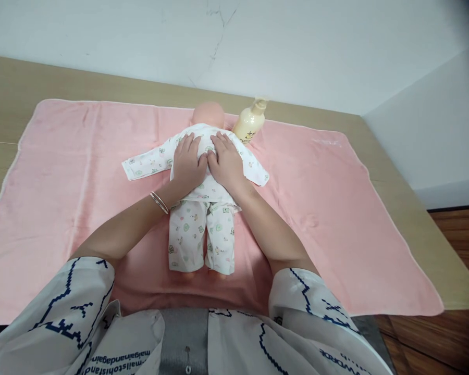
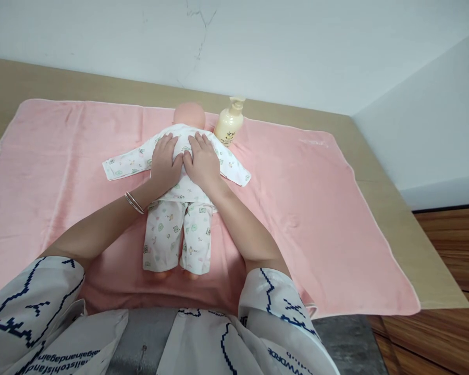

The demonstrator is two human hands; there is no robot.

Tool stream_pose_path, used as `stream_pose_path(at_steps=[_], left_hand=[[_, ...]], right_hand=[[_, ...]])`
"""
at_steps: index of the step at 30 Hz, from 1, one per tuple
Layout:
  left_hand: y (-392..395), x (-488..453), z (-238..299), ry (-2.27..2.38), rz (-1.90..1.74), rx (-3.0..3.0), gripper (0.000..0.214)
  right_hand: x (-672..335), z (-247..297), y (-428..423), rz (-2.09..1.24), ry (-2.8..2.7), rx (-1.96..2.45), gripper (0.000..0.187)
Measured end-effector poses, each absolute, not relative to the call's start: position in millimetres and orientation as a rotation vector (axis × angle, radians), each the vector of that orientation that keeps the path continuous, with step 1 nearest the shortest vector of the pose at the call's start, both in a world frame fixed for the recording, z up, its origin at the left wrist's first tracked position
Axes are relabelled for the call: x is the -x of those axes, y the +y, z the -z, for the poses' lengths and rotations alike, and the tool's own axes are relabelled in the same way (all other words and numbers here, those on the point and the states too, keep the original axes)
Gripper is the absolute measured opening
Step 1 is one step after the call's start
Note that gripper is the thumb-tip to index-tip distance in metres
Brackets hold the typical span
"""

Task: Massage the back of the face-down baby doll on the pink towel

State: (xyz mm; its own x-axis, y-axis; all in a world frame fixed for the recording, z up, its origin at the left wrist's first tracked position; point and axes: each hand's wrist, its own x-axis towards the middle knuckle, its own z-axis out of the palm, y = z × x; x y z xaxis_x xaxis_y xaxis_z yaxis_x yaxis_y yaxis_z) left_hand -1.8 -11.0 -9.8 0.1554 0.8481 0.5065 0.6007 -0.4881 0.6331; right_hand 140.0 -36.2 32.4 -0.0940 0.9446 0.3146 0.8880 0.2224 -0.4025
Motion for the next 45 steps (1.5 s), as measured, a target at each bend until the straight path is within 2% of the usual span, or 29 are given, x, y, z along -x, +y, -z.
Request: stream_pose_path(at_steps=[20, 31, 39, 45], left_hand=[[-4, 1, 21, 1.449, -1.34, -2.12, 0.052], [-14, 4, 11, 1.323, -1.353, -2.303, 0.048], [-3, 2, 19, 1.384, -1.322, -2.202, 0.056], [-11, 5, 10, 1.306, -1.308, -2.294, 0.048]], right_hand=[[-152, -27, -24, -0.173, -2.118, 1.607, 0.059], [-126, -36, -50, -0.05, -1.92, 1.75, 0.058], [-160, -35, -17, -0.291, -2.133, 1.565, 0.063], [-129, -43, -46, -0.135, -2.025, 1.746, 0.057]])
